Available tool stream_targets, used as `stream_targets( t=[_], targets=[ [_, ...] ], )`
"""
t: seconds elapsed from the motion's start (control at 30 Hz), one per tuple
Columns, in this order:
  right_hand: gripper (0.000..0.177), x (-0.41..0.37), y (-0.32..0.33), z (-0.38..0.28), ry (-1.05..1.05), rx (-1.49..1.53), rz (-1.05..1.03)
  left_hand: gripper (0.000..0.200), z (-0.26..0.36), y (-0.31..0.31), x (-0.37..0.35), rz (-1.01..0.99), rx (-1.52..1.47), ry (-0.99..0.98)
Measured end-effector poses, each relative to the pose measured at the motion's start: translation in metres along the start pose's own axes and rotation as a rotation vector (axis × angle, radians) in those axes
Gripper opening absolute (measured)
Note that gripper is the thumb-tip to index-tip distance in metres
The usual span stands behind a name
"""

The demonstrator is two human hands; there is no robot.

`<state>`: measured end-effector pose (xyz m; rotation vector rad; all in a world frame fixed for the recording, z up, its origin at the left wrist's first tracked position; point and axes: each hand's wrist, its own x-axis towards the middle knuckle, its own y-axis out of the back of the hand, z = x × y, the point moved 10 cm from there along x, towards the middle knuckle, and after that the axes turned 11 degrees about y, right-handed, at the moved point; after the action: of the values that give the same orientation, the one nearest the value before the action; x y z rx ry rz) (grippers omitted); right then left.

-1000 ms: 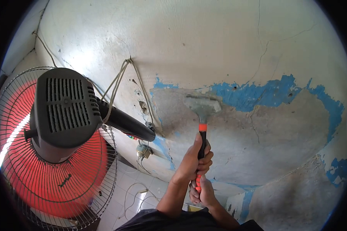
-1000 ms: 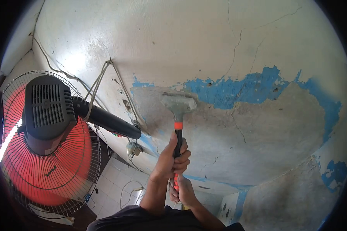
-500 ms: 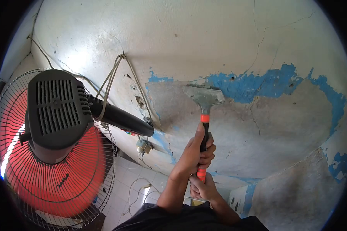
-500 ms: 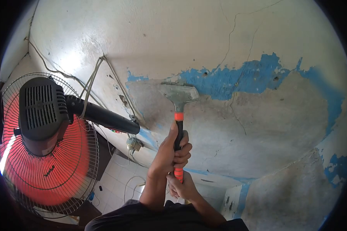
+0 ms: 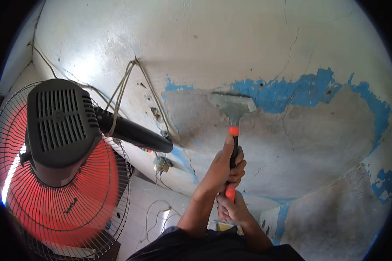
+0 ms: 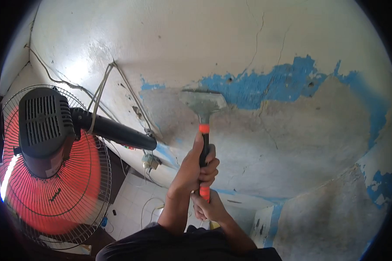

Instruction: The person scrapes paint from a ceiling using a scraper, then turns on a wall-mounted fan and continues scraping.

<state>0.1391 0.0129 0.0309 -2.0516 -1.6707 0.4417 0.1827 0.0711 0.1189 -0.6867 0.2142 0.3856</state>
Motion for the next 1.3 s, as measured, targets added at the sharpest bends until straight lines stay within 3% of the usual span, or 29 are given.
stream_targets(
  t=[0.37, 0.7, 0.77, 1.3],
  targets=[
    [0.027, 0.002, -0.003, 0.012, -0.006, 0.073, -0.051, 0.059, 0.001, 0.008, -0.002, 0.097, 0.051, -0.024],
    [0.030, 0.006, -0.016, 0.020, 0.010, 0.060, -0.028, 0.060, 0.002, 0.016, -0.004, -0.021, -0.007, 0.014],
    [0.030, 0.018, -0.012, -0.002, 0.035, -0.062, -0.029, 0.060, 0.008, 0.013, 0.000, -0.056, -0.029, 0.017],
    [0.025, 0.009, -0.013, -0.001, 0.043, -0.048, -0.012, 0.060, 0.012, 0.000, -0.008, -0.036, -0.002, 0.023]
  ],
)
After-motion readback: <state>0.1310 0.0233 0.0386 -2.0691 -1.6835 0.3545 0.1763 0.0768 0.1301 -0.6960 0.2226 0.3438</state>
